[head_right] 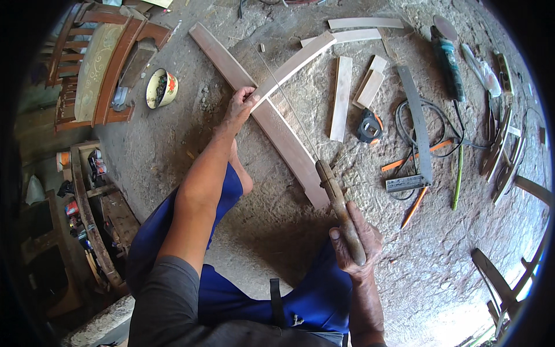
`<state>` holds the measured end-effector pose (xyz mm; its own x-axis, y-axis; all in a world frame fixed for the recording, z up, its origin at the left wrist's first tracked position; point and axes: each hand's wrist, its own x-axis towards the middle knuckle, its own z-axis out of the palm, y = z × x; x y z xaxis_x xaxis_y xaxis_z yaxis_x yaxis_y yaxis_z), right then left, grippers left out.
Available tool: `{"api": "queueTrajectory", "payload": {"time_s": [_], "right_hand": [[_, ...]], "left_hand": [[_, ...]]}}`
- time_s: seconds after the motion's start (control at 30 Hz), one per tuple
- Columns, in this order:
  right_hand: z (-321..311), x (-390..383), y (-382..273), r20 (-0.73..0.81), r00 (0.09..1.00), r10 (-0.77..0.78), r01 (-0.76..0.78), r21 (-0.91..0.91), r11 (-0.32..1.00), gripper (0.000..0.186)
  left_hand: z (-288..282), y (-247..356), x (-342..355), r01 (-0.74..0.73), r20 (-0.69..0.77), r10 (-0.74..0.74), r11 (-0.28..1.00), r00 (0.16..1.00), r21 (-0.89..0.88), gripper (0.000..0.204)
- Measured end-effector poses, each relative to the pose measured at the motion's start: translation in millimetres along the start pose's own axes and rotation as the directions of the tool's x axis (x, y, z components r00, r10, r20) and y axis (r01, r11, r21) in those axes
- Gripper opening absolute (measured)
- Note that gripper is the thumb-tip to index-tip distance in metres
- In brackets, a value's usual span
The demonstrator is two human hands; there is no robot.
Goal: The person sits on the floor and uses a hand saw to cut a long wooden plank into smaller pieces. They measure and mark the wood with a tape measure and pencil before making cuts, then stack the cut pieces.
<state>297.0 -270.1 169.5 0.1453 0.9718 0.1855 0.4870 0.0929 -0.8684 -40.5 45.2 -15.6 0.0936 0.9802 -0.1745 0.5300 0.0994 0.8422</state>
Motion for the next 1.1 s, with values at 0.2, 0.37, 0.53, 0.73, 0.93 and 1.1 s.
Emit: {"api": "queueTrajectory", "payload": {"time_s": [0.2,0.37,0.53,0.73,0.93,1.1], "right_hand": [[19,9,-10,0.007,0.993,-0.119,0.119,-0.125,0.985,0.056],[42,7,-10,0.051,0.979,-0.199,0.206,-0.2,0.958,0.057],[61,5,-20,0.129,0.972,-0.195,0.224,-0.268,0.937,0.057],[72,1,-25,0.149,0.95,-0.274,0.307,-0.296,0.905,0.046],[71,0,-24,0.158,0.946,-0.283,0.322,-0.346,0.881,0.044],[73,-1,-22,0.119,0.957,-0.263,0.287,-0.292,0.912,0.044]], "left_hand": [[0,3,-7,-0.086,-0.046,0.091,0.991,0.995,0.101,0.04],[16,7,-4,0.026,-0.136,-0.004,0.988,0.991,0.155,0.027],[36,16,-19,0.043,-0.306,0.016,0.981,0.952,0.188,0.034],[35,11,-33,-0.138,-0.347,0.285,0.909,0.893,0.392,0.043],[48,10,-38,-0.142,-0.394,0.327,0.892,0.859,0.429,0.04],[44,18,-26,-0.05,-0.461,0.162,0.968,0.873,0.246,0.029]]}}
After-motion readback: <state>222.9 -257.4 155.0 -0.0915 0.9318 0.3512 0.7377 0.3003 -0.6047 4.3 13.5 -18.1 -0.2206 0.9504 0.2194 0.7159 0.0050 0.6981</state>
